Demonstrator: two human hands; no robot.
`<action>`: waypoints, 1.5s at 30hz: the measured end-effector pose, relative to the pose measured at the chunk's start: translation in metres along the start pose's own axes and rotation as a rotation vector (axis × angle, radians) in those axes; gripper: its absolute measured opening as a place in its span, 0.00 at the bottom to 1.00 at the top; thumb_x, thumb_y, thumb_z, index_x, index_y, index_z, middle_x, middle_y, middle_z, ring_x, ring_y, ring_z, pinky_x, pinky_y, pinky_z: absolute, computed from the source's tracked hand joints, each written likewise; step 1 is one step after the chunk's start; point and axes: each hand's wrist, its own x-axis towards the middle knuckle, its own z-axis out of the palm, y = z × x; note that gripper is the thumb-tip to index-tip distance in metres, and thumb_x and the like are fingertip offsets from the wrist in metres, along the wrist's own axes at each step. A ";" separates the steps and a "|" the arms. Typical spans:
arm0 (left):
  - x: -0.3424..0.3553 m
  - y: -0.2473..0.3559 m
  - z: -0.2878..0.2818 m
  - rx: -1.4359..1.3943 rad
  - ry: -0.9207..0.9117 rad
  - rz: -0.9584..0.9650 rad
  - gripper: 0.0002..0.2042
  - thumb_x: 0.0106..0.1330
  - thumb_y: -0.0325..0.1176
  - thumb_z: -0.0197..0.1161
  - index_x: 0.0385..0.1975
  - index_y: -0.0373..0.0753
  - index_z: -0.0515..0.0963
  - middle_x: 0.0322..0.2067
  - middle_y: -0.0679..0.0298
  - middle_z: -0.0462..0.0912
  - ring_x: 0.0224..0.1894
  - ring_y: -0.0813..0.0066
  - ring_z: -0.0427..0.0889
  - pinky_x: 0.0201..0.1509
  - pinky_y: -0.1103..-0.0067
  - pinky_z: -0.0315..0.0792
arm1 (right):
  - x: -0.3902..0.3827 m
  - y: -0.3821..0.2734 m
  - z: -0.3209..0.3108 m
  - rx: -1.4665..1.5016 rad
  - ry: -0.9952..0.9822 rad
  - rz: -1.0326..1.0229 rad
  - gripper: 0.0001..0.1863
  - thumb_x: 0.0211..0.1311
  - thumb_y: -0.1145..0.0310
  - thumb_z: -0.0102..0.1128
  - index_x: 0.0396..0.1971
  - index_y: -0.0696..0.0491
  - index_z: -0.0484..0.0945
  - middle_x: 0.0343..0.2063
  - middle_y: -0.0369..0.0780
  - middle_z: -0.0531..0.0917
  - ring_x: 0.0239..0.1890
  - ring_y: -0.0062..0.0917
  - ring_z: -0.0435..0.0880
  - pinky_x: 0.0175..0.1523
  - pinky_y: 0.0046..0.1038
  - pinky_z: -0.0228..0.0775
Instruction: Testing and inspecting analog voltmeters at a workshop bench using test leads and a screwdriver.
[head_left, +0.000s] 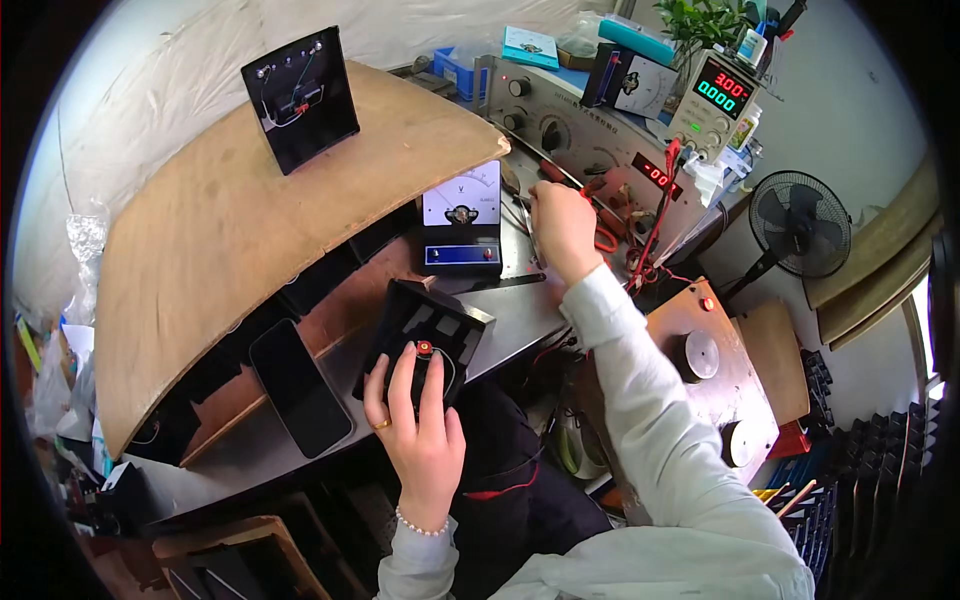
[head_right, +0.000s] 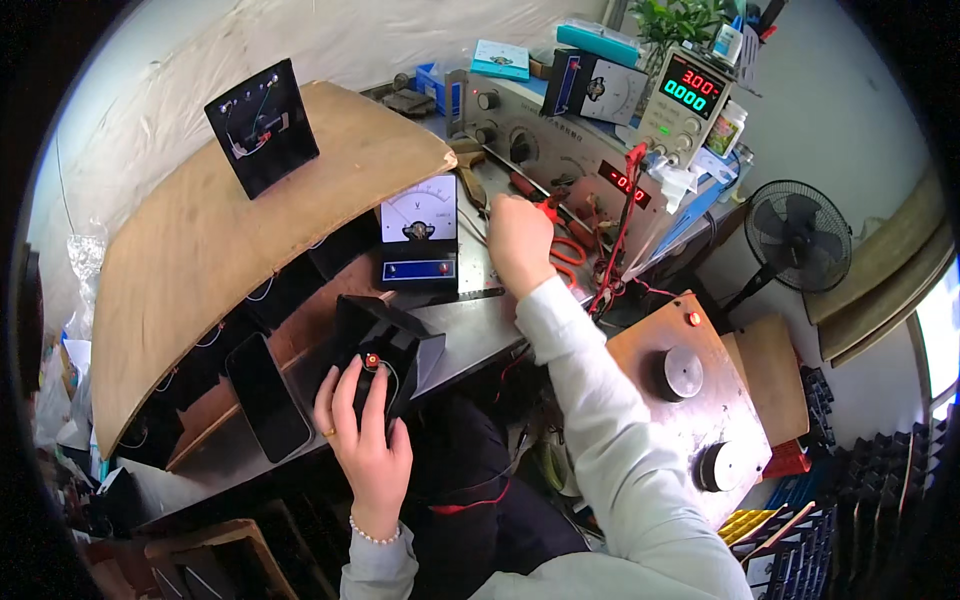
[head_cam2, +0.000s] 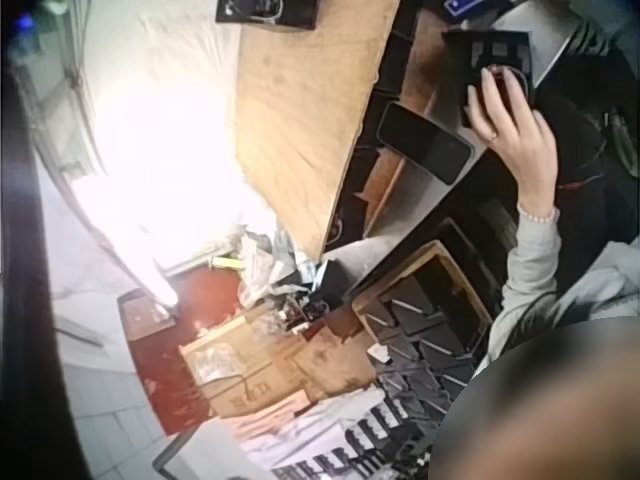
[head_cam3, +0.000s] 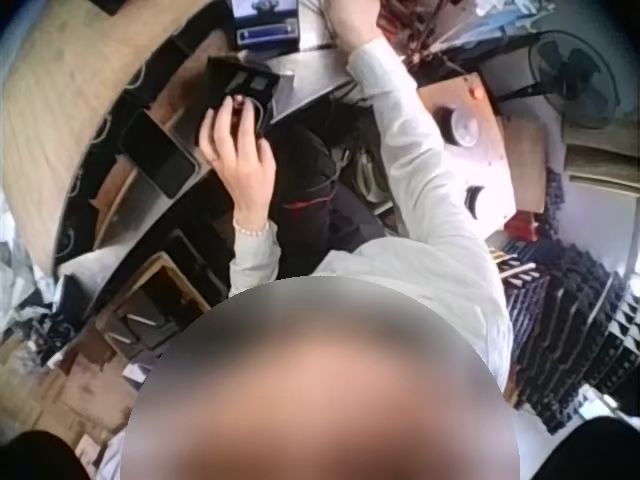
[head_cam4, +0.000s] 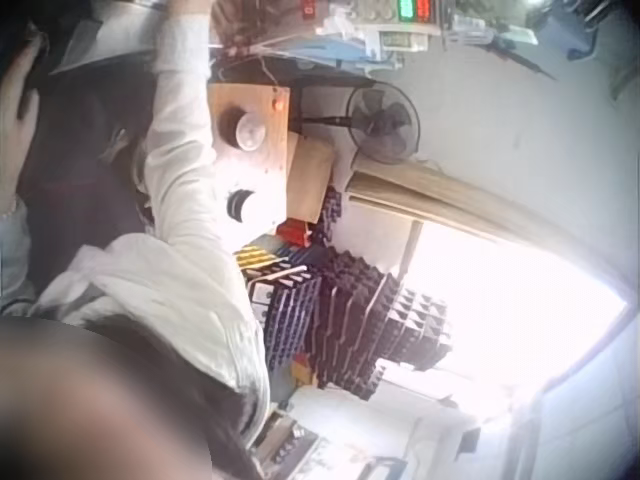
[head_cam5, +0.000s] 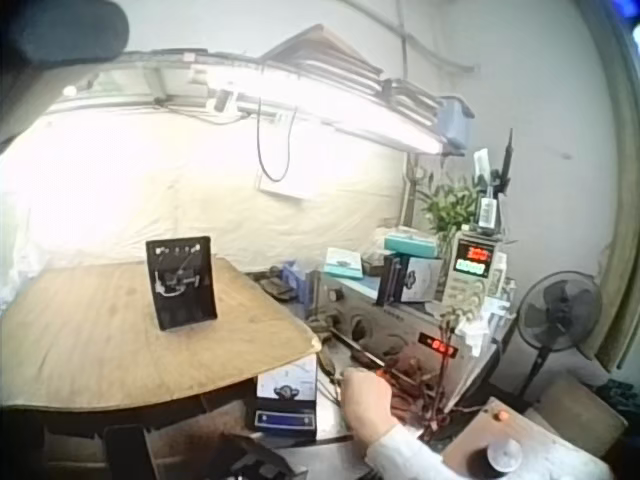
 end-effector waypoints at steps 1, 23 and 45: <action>0.000 -0.004 0.000 0.041 -0.005 0.022 0.28 0.48 0.16 0.62 0.55 0.36 0.77 0.61 0.57 0.71 0.64 0.52 0.65 0.68 0.60 0.60 | 0.004 -0.003 0.004 -0.076 -0.090 -0.020 0.07 0.54 0.74 0.56 0.29 0.55 0.84 0.28 0.48 0.84 0.34 0.43 0.86 0.37 0.42 0.78; -0.005 -0.006 0.004 0.146 -0.057 0.040 0.24 0.52 0.19 0.59 0.53 0.33 0.76 0.61 0.56 0.71 0.60 0.53 0.70 0.67 0.57 0.61 | 0.049 -0.040 0.081 -0.347 -0.119 0.244 0.11 0.59 0.66 0.57 0.34 0.51 0.88 0.38 0.45 0.81 0.39 0.37 0.85 0.30 0.31 0.76; -0.003 0.003 0.008 0.237 -0.067 0.065 0.21 0.55 0.22 0.57 0.51 0.28 0.75 0.59 0.49 0.72 0.58 0.48 0.71 0.64 0.59 0.62 | -0.066 0.038 -0.049 0.117 0.083 0.239 0.25 0.50 0.82 0.54 0.52 0.65 0.73 0.45 0.51 0.81 0.39 0.43 0.84 0.42 0.36 0.78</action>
